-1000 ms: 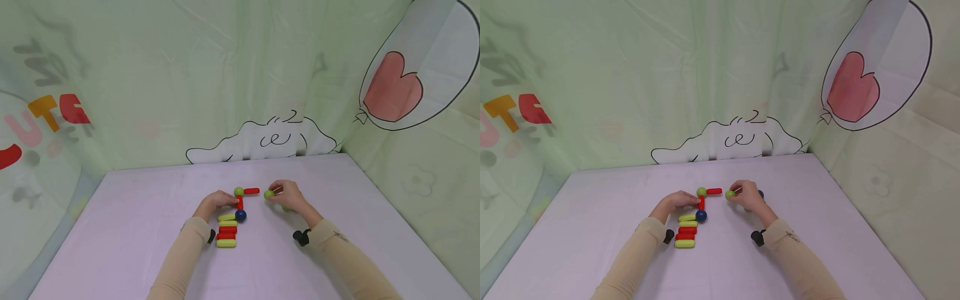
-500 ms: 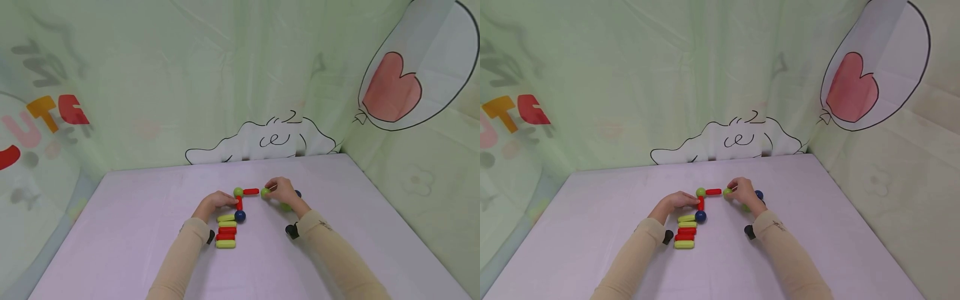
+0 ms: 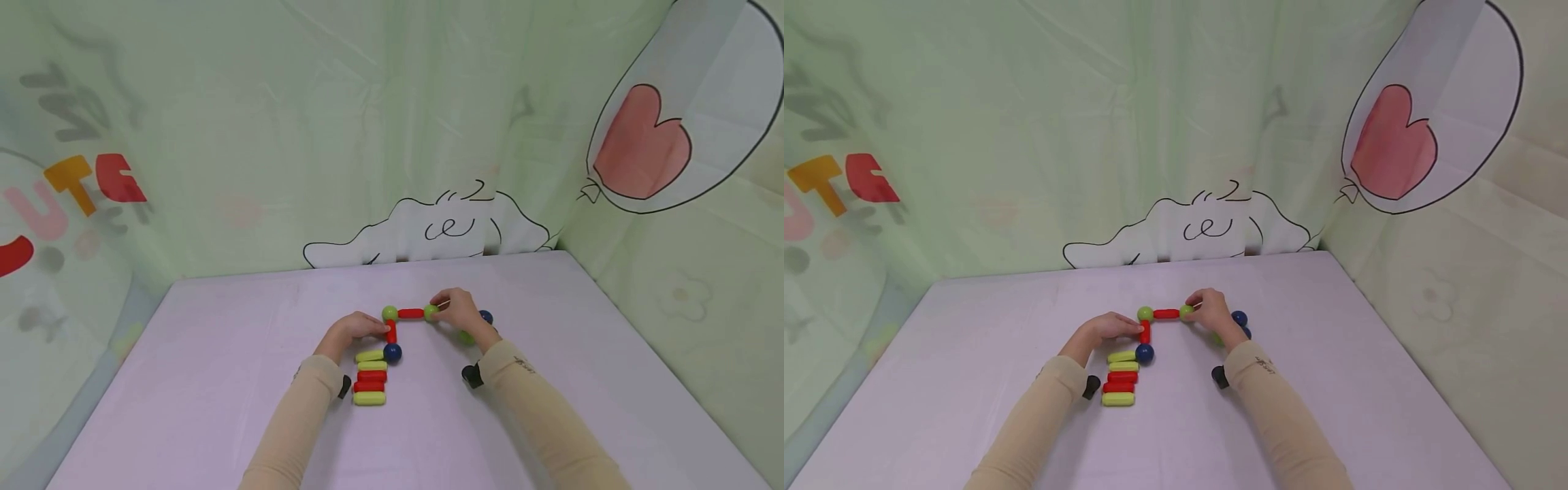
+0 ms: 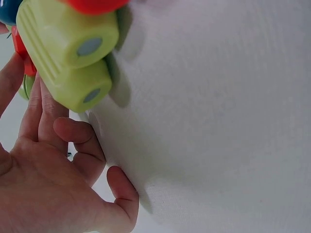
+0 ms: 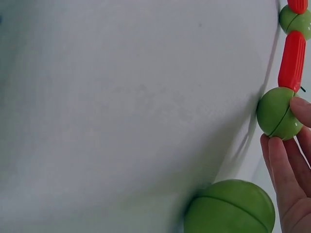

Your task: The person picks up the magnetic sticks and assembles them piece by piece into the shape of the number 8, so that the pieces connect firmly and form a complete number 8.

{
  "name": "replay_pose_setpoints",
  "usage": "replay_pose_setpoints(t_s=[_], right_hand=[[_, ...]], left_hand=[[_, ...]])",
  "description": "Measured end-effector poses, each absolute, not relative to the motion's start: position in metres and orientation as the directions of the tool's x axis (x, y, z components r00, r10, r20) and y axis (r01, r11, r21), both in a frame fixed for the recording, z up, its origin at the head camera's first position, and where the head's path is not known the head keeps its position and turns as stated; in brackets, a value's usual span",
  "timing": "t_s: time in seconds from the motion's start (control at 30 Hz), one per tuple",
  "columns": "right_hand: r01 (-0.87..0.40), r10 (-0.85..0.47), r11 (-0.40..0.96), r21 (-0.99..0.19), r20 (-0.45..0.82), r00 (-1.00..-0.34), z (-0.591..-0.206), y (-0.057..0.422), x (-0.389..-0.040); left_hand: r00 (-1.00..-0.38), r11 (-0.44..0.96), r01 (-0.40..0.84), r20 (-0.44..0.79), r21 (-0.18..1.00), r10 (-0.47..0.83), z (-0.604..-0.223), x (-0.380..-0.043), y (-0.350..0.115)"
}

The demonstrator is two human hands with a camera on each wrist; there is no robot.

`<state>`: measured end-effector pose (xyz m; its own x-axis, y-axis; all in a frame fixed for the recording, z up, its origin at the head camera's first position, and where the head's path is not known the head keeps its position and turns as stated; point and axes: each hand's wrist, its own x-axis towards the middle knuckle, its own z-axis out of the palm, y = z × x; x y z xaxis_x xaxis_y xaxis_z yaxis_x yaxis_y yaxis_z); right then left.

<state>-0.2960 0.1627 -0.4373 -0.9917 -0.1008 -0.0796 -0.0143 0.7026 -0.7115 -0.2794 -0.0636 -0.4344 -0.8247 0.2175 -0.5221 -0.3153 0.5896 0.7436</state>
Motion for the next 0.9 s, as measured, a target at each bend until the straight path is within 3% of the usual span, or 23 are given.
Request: replay_pose_setpoints(t_s=[0.33,0.67,0.9], right_hand=[[-0.023,-0.118,0.707,-0.707,-0.086,-0.989,-0.434,0.162,-0.294],[-0.150,-0.175,0.705,-0.693,0.034,-0.984,-0.424,0.153,-0.279],[-0.181,-0.213,0.701,-0.690,0.040,-0.976,-0.418,0.140,-0.263]], left_hand=[[-0.827,0.592,-0.323,-0.524,0.739,0.203,-0.434,-0.280,-0.064],[-0.827,0.586,-0.308,-0.516,0.749,0.224,-0.434,-0.279,-0.064],[-0.827,0.572,-0.320,-0.517,0.755,0.221,-0.436,-0.279,-0.064]])
